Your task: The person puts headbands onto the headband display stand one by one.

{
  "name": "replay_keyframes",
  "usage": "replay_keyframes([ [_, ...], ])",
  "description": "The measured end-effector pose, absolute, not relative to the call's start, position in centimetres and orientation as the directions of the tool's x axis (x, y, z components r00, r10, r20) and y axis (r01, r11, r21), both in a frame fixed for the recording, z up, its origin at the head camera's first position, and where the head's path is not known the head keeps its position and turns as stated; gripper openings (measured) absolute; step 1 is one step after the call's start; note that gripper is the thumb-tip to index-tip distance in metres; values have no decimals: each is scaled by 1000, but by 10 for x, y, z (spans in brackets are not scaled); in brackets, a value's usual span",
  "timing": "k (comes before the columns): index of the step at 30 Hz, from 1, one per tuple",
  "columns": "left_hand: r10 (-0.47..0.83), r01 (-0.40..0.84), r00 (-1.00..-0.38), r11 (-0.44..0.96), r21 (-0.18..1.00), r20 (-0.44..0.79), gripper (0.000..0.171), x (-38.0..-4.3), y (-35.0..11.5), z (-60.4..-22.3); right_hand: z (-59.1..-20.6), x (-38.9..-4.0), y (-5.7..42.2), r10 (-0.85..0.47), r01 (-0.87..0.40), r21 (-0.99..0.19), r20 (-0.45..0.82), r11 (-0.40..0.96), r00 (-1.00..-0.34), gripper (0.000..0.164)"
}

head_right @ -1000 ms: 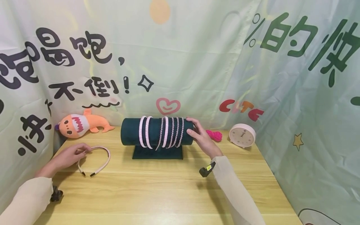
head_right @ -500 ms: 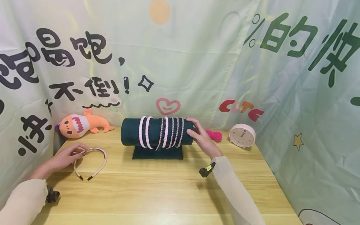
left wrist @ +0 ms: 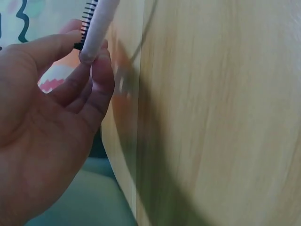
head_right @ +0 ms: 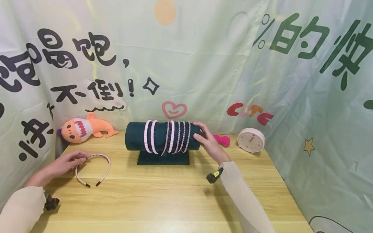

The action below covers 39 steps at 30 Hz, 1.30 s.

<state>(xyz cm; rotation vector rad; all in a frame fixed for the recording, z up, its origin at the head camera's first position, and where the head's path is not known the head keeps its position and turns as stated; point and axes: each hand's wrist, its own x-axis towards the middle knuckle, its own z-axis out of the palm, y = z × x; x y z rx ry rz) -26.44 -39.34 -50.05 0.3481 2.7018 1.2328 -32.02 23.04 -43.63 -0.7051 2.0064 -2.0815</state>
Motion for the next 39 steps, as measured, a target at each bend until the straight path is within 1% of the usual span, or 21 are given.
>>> replay_keyframes([
  [4,285,111,-955,606,788,-84,29,-264,-396,-500,-436,-320,231,-433,-205,-975,219,-81,-874,51],
  [8,284,40,-948,549,835,-142,36,-263,-397,-500,-435,-320,230,-431,-202,-976,218,-83,-876,51],
  [11,280,-7,-944,513,858,-175,39,-262,-399,-500,-435,-319,230,-430,-199,-976,216,-85,-876,51],
  [13,281,-4,-944,514,858,-172,36,-261,-399,-500,-434,-318,229,-431,-197,-977,214,-85,-876,51],
  [18,286,53,-951,530,846,-120,30,-258,-399,-504,-433,-317,229,-432,-194,-977,212,-85,-877,51],
  [24,294,-19,-940,469,883,-176,35,-257,-404,-504,-436,-319,230,-434,-207,-974,227,-94,-872,50],
  [28,316,-40,-930,424,905,-189,37,-257,-406,-504,-436,-321,231,-435,-210,-973,231,-98,-870,49],
  [31,312,-47,-930,428,903,-196,36,-256,-406,-502,-436,-321,231,-435,-203,-975,224,-94,-872,50],
  [36,277,-63,-936,475,878,-218,36,-255,-406,-499,-436,-321,231,-434,-200,-976,219,-90,-874,51],
  [39,291,-82,-928,451,889,-233,39,-255,-406,-498,-436,-321,231,-435,-201,-975,222,-94,-873,52],
])
